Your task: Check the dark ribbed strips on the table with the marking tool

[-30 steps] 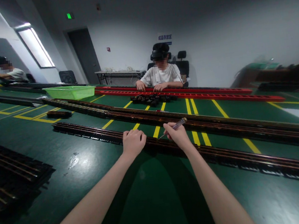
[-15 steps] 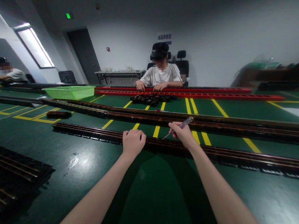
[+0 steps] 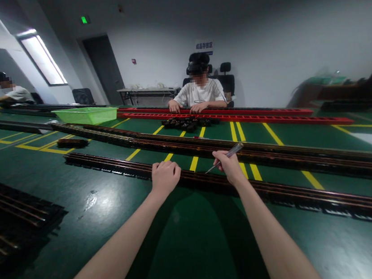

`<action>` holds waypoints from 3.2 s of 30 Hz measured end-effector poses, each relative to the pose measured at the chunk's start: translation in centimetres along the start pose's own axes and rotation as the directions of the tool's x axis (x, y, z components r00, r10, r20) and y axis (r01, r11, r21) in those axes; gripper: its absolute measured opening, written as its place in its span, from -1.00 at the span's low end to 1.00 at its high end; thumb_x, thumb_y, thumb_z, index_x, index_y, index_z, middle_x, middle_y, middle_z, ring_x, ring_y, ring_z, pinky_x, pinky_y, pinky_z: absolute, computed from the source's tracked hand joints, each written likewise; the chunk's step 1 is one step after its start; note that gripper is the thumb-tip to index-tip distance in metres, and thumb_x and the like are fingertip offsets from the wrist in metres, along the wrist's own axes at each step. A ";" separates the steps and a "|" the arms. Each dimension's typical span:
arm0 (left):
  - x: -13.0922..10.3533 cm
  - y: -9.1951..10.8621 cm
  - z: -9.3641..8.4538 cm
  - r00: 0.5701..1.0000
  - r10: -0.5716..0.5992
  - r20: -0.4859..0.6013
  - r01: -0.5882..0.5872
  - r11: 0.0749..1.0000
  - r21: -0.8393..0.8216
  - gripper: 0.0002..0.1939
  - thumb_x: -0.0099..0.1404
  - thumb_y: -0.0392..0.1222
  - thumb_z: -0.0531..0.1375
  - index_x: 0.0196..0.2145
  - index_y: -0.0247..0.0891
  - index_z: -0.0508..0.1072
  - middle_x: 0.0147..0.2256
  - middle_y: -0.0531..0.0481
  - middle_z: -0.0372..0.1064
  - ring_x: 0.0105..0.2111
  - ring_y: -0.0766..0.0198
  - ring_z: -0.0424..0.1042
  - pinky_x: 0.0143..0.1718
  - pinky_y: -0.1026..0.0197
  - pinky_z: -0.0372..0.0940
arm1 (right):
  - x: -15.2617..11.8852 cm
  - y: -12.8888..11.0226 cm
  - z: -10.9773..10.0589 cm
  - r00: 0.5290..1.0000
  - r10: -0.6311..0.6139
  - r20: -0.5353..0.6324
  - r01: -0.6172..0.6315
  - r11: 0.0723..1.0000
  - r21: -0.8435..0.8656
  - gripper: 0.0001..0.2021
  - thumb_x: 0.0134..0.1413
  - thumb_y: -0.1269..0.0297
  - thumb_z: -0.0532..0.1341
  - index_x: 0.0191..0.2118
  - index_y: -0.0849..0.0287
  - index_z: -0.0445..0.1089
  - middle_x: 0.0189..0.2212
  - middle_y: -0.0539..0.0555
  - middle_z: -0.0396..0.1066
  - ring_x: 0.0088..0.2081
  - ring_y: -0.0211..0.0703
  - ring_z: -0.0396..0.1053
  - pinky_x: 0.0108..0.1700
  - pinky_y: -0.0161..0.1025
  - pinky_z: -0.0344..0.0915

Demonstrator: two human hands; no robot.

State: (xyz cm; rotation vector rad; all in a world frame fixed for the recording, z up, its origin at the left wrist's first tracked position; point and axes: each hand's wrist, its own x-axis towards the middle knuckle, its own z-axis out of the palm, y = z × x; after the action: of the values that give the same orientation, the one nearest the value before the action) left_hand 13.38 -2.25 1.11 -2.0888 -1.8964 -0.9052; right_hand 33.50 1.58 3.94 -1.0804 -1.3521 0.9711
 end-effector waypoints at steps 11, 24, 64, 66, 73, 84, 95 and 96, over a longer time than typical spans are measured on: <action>0.0 -0.2 0.4 0.999 0.015 -0.036 -0.013 0.999 0.052 -0.62 0.30 -0.22 -0.07 -0.48 -0.29 0.48 -0.38 -0.10 0.49 -0.35 0.17 0.40 -0.16 0.05 0.14 | 0.0 0.0 0.1 0.999 -0.039 0.013 0.039 0.999 -0.017 -0.68 -0.22 0.13 0.22 -0.79 0.17 0.26 -0.82 -0.06 0.13 -0.76 -0.40 0.03 -0.70 -0.37 -0.05; 0.0 -0.1 0.2 1.000 0.008 -0.003 -0.008 1.000 0.025 -0.61 0.31 -0.21 -0.08 -0.49 -0.29 0.47 -0.39 -0.09 0.49 -0.37 0.20 0.39 -0.16 0.06 0.14 | -0.2 -0.4 0.1 0.998 -0.037 0.051 0.039 0.999 -0.029 -0.67 -0.21 0.10 0.21 -0.78 0.16 0.24 -0.82 -0.08 0.08 -0.74 -0.39 0.03 -0.69 -0.37 -0.03; 0.1 -0.1 0.1 1.000 0.007 0.006 -0.007 1.000 0.017 -0.60 0.32 -0.20 -0.09 -0.49 -0.28 0.47 -0.38 -0.10 0.48 -0.38 0.20 0.40 -0.16 0.05 0.15 | -0.1 -0.2 0.2 1.000 -0.023 0.021 0.024 1.000 -0.015 -0.68 -0.20 0.13 0.22 -0.78 0.17 0.25 -0.83 -0.09 0.09 -0.76 -0.41 0.03 -0.71 -0.38 -0.04; 0.1 -0.1 0.2 1.000 0.007 0.001 -0.007 1.000 0.030 -0.61 0.32 -0.21 -0.09 -0.49 -0.29 0.46 -0.38 -0.10 0.48 -0.37 0.20 0.40 -0.16 0.05 0.15 | -0.1 -0.1 0.2 1.000 0.000 0.009 0.001 1.000 -0.029 -0.67 -0.20 0.13 0.22 -0.78 0.18 0.25 -0.84 -0.09 0.08 -0.76 -0.41 0.03 -0.72 -0.39 -0.05; 0.0 0.0 0.6 0.999 -0.015 -0.047 0.018 0.998 0.056 -0.63 0.29 -0.24 -0.07 -0.50 -0.29 0.47 -0.39 -0.10 0.48 -0.36 0.18 0.40 -0.12 0.02 0.12 | -0.1 0.0 0.0 1.000 -0.002 0.018 0.004 0.997 -0.081 -0.66 -0.16 0.09 0.22 -0.73 0.19 0.29 -0.85 -0.08 0.11 -0.76 -0.40 0.05 -0.69 -0.41 -0.01; 0.1 -0.3 0.4 0.994 -0.041 -0.103 0.041 0.999 0.007 -0.73 0.28 -0.32 -0.03 -0.35 -0.26 0.48 -0.31 -0.05 0.50 -0.25 0.16 0.41 -0.07 0.02 0.09 | -0.3 0.3 0.8 0.993 -0.088 0.085 0.103 0.976 -0.192 -0.59 -0.05 -0.04 0.20 -0.66 0.18 0.33 -0.79 -0.05 0.20 -0.70 -0.34 0.16 -0.59 -0.36 0.11; 0.0 -0.2 0.6 0.994 0.041 -0.106 -0.040 0.999 0.014 -0.69 0.29 -0.22 -0.03 -0.45 -0.27 0.48 -0.36 -0.07 0.48 -0.32 0.17 0.39 -0.14 0.04 0.12 | -0.5 0.4 2.2 0.989 -0.104 0.102 0.122 0.973 -0.194 -0.61 0.01 0.00 0.16 -0.65 0.18 0.33 -0.77 -0.06 0.21 -0.68 -0.32 0.19 -0.56 -0.35 0.13; -0.1 -0.2 0.6 0.994 0.046 -0.103 -0.044 0.999 0.022 -0.68 0.30 -0.22 -0.03 -0.45 -0.27 0.48 -0.36 -0.08 0.48 -0.33 0.17 0.39 -0.14 0.04 0.12 | -0.5 0.4 2.3 0.990 -0.103 0.102 0.121 0.973 -0.196 -0.61 0.01 0.00 0.16 -0.65 0.17 0.33 -0.77 -0.06 0.21 -0.67 -0.31 0.19 -0.56 -0.35 0.13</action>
State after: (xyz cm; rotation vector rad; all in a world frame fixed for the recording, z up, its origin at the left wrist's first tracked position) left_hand 13.41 -1.96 0.56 -2.0232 -1.7922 -0.9613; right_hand 31.20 1.22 3.26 -1.1078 -1.5959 0.8216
